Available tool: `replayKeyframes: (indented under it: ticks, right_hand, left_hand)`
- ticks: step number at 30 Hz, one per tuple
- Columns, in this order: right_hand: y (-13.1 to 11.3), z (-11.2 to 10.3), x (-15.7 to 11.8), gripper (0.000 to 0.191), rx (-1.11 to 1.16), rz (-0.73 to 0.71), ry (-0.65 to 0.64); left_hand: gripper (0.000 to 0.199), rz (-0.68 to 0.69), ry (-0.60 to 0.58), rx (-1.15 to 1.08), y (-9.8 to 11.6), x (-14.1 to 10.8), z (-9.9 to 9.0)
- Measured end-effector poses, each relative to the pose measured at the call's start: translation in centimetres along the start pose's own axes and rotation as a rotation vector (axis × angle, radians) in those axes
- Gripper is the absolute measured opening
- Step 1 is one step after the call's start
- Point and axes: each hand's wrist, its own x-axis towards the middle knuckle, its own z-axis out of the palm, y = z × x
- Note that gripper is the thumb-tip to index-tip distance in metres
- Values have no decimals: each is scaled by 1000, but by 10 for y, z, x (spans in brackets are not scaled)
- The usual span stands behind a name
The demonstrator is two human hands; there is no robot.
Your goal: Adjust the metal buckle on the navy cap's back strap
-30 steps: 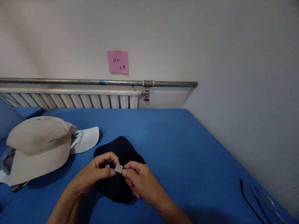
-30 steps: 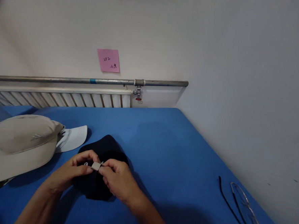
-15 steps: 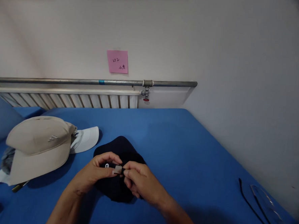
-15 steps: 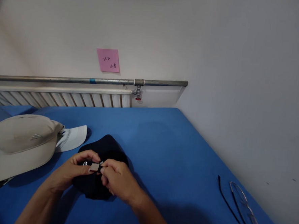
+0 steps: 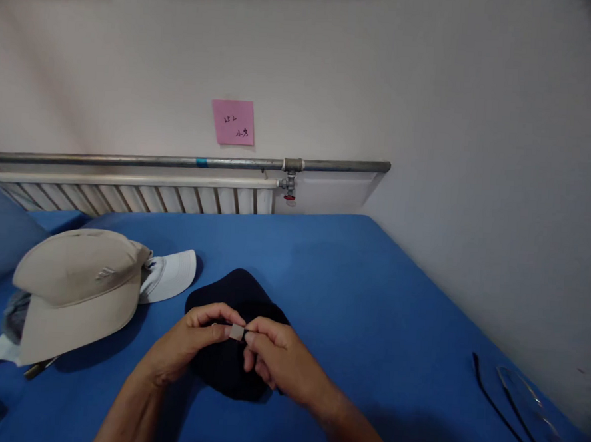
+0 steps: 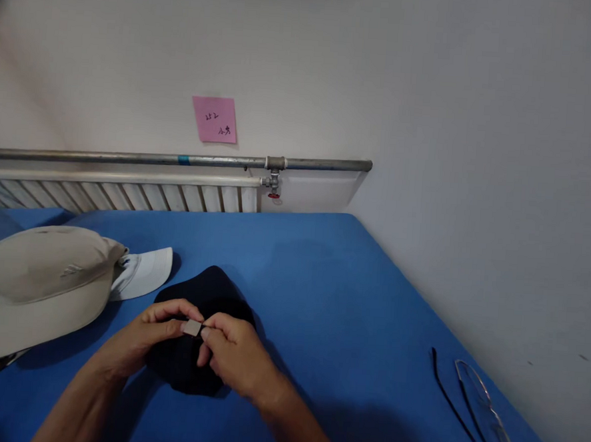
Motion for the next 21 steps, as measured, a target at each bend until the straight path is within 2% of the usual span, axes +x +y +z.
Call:
replayKeyframes:
  ticks: [3,10,15,21]
  right_hand:
    - [-2,0,0,9,46,11,66]
    - [0,-2,2,11,86,-26,167]
    - [1,2,3,10,209,-95,146]
    - [-6,-3,-3,14,16,-90,143]
  left_hand:
    - [15,-6,9,-24,-1,0,0]
    - [17,-12,3,-60,-3,1,-2]
    - [19,1,-28,-57,-4,1,0]
    - [20,-15,-24,-132,-5,4,0]
